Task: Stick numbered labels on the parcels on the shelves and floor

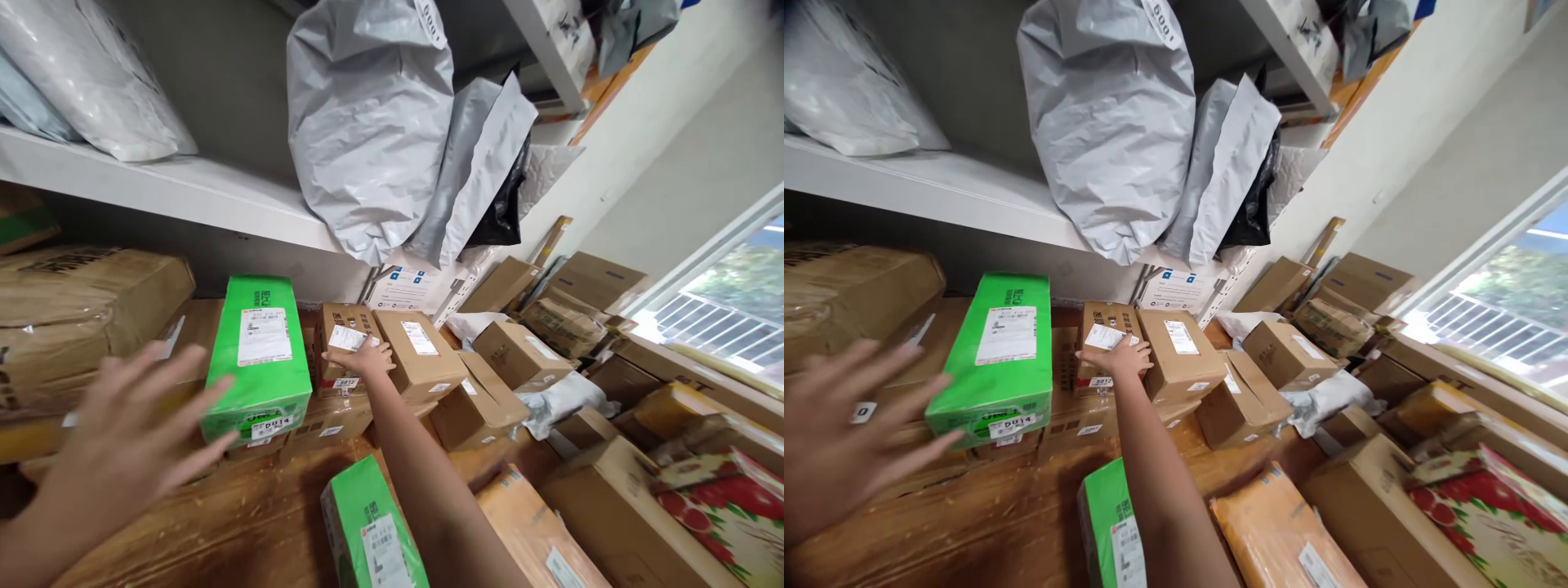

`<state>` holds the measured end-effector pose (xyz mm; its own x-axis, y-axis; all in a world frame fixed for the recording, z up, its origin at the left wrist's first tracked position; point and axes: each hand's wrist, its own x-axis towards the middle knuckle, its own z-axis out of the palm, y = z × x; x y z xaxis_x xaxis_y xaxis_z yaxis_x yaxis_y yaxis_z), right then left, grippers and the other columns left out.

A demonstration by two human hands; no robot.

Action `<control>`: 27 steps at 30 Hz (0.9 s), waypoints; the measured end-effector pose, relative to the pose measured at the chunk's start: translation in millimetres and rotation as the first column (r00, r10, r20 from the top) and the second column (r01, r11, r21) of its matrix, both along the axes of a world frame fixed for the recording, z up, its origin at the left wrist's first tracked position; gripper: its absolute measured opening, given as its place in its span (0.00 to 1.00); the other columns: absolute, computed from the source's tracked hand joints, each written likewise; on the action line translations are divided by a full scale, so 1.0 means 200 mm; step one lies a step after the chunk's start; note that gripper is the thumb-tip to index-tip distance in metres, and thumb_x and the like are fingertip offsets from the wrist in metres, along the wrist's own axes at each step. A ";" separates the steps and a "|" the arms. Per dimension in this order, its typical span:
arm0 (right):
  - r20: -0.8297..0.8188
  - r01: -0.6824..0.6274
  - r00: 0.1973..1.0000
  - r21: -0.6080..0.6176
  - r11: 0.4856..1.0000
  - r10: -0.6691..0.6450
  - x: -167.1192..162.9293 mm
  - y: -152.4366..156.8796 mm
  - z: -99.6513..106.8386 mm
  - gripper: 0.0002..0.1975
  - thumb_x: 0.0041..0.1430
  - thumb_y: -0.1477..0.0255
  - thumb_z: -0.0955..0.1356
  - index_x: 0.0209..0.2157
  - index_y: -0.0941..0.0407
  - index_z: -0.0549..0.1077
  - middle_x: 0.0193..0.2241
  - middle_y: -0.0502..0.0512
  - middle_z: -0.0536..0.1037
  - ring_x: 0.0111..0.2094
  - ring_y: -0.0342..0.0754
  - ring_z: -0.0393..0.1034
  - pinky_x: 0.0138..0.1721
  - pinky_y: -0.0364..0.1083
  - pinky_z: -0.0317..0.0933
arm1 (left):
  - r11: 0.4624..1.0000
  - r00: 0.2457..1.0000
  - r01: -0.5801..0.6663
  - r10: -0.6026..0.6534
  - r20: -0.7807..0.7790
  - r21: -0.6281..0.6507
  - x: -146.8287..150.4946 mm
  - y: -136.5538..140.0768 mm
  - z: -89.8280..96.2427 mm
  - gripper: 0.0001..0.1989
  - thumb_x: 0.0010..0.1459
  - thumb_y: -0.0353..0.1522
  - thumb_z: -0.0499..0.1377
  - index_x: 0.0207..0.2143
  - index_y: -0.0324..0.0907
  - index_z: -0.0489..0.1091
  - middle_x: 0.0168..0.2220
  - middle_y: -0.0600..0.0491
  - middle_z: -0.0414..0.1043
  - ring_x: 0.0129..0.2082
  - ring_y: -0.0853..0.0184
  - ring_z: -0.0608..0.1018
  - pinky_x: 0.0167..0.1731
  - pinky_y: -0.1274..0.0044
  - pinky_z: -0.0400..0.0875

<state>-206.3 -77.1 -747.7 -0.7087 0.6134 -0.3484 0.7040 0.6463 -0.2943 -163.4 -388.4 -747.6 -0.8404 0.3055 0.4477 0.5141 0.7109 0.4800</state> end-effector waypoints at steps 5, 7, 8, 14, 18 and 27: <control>0.089 -0.031 0.996 0.013 0.999 0.030 -0.04 0.03 0.00 0.69 0.29 0.42 0.72 0.66 0.60 0.42 0.66 0.80 0.40 0.66 0.74 0.35 0.56 0.72 0.40 | 0.923 0.947 0.322 -0.316 0.062 -0.209 0.00 0.14 -0.08 0.19 0.57 0.41 0.50 0.48 0.69 0.70 0.56 0.62 0.70 0.57 0.54 0.70 0.62 0.53 0.52; 0.071 -0.084 0.994 0.019 0.996 0.082 -0.01 0.04 0.00 0.67 0.29 0.43 0.72 0.66 0.59 0.44 0.66 0.79 0.42 0.66 0.73 0.37 0.57 0.70 0.42 | 0.914 0.943 0.333 -0.325 0.074 -0.230 -0.05 0.12 -0.11 0.18 0.59 0.40 0.50 0.48 0.67 0.72 0.55 0.60 0.71 0.55 0.56 0.72 0.61 0.57 0.58; 0.060 -0.112 0.992 0.020 0.993 0.111 0.02 0.04 -0.01 0.67 0.29 0.44 0.73 0.66 0.59 0.44 0.66 0.78 0.42 0.65 0.72 0.38 0.57 0.69 0.42 | 0.916 0.947 0.318 -0.318 0.043 -0.246 -0.08 0.10 -0.12 0.17 0.59 0.42 0.51 0.47 0.67 0.72 0.55 0.60 0.71 0.54 0.57 0.73 0.60 0.59 0.60; 0.072 -0.115 0.991 0.056 0.992 0.111 0.15 -0.03 -0.01 0.67 0.29 0.43 0.72 0.66 0.59 0.44 0.65 0.80 0.42 0.65 0.75 0.38 0.57 0.69 0.41 | 0.890 0.866 0.172 -0.340 -0.365 -0.422 -0.17 0.06 -0.12 0.15 0.60 0.46 0.54 0.50 0.72 0.67 0.50 0.64 0.75 0.46 0.64 0.74 0.52 0.67 0.69; 0.056 -0.096 0.994 0.040 0.995 0.094 0.17 -0.07 0.00 0.69 0.28 0.40 0.71 0.66 0.61 0.43 0.65 0.82 0.41 0.65 0.76 0.38 0.55 0.72 0.42 | 0.851 0.692 0.105 -0.433 -0.577 -0.514 -0.19 0.08 -0.09 0.20 0.59 0.42 0.58 0.54 0.62 0.66 0.50 0.56 0.74 0.46 0.65 0.72 0.50 0.68 0.69; -0.582 -0.060 0.809 0.056 0.997 0.081 0.49 -0.01 -0.21 0.52 0.44 0.45 0.68 0.62 0.65 0.54 0.63 0.81 0.50 0.65 0.71 0.43 0.59 0.67 0.42 | 0.821 0.667 0.369 -0.561 -0.491 -0.436 0.16 0.13 -0.25 0.33 0.57 0.25 0.53 0.59 0.67 0.57 0.46 0.66 0.76 0.50 0.74 0.73 0.66 0.71 0.48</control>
<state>-108.7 -78.4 -789.3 -0.8137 0.5575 0.1645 0.3587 0.7043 -0.6126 -132.1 -362.5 -798.4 -0.1576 0.7712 0.6168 0.9158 0.3478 -0.2008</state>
